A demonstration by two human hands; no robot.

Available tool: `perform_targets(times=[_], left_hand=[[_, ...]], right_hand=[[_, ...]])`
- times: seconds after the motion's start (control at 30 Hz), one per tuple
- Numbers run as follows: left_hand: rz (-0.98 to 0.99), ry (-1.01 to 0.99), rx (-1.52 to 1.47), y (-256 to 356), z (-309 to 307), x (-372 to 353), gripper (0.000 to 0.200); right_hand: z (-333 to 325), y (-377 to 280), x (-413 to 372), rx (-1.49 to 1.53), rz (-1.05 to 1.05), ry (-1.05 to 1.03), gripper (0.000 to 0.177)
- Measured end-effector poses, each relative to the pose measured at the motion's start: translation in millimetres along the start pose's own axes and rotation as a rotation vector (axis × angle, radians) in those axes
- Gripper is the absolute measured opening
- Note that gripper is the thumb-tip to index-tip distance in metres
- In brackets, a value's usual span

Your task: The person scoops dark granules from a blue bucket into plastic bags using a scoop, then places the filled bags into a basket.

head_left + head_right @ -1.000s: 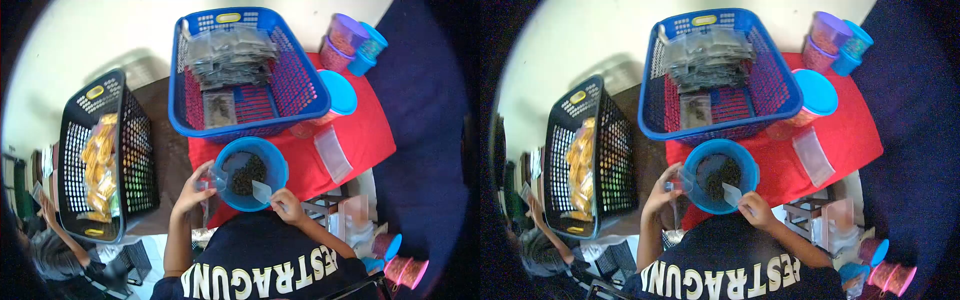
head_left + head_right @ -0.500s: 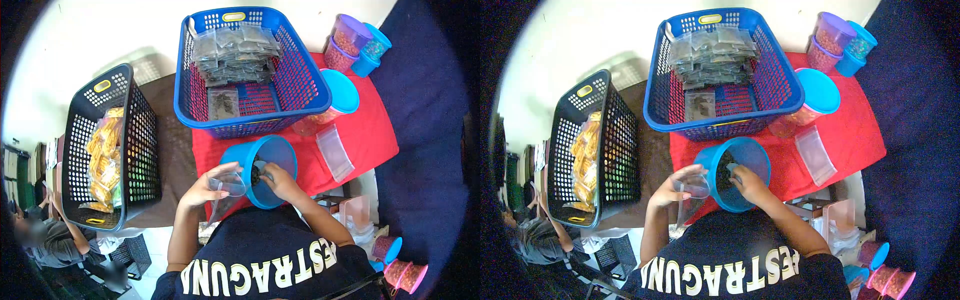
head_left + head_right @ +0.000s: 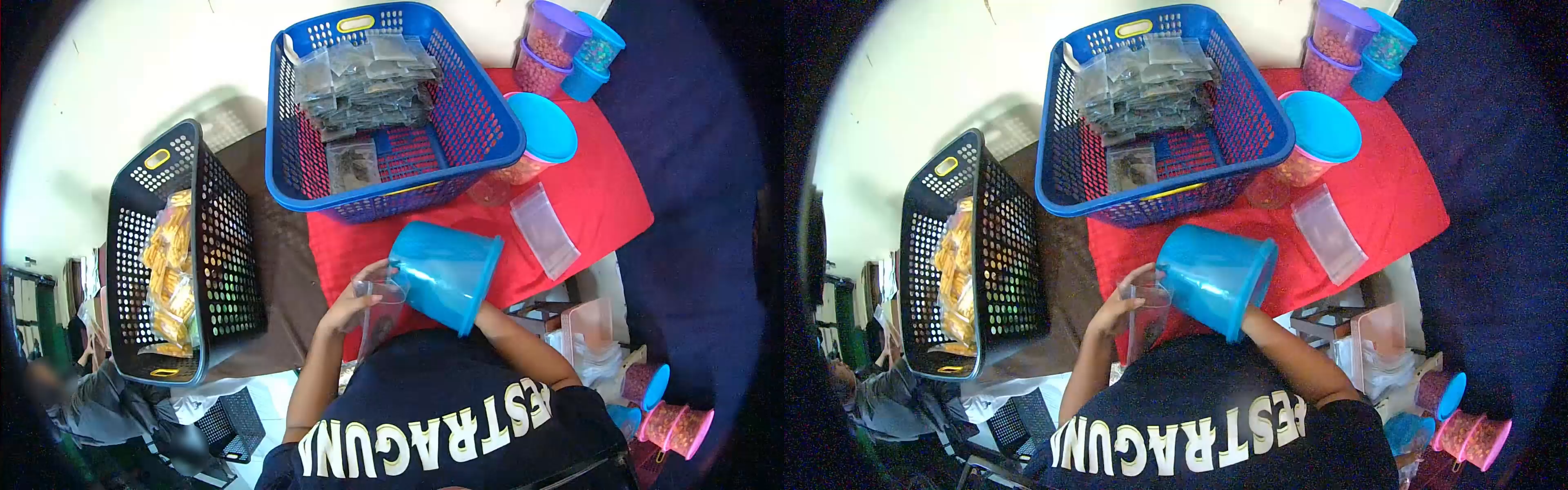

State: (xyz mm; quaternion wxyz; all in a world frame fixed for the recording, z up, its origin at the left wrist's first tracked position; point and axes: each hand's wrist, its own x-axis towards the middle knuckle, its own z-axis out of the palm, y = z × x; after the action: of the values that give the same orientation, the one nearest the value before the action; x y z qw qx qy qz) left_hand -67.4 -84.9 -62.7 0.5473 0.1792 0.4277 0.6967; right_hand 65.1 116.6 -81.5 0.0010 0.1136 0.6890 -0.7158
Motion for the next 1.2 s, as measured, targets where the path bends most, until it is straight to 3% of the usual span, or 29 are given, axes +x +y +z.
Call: perform_targets(times=[0.3,0.4,0.43,0.5,0.53,0.63,0.67,0.8,0.97,1.2], left_hand=[[0.084,0.092,0.111,13,7,-28,0.085],[0.053,-0.023,0.268,20,2,-48,0.081],[0.055,-0.020,0.266,29,8,-51,0.081],[0.096,-0.027,0.670,44,20,-60,0.078],[0.121,-0.012,0.696,41,19,-62,0.076],[0.200,0.062,0.842,46,27,-69,0.077],[0.203,0.076,0.837,49,32,-73,0.077],[0.115,0.213,0.875,55,41,-83,0.076],[0.080,0.320,1.058,52,27,-79,0.075],[0.119,0.233,0.997,51,5,-77,0.068]], right_hand=[[13,-34,57,-0.807,-0.365,-0.102,0.024],[33,-46,79,-1.178,-0.445,-0.183,0.020],[36,-45,88,-1.179,-0.446,-0.187,0.020],[42,-29,102,-1.060,-0.291,-0.227,0.020],[45,-22,109,-0.958,-0.240,-0.226,0.020],[44,-37,113,-1.030,-0.196,-0.365,0.024],[49,-23,106,-0.946,-0.109,-0.125,0.028],[67,-38,85,-0.909,-0.034,-0.120,0.031],[74,-23,82,-0.830,-0.189,-0.071,0.023],[19,-28,73,-0.707,-0.219,0.116,0.018]])
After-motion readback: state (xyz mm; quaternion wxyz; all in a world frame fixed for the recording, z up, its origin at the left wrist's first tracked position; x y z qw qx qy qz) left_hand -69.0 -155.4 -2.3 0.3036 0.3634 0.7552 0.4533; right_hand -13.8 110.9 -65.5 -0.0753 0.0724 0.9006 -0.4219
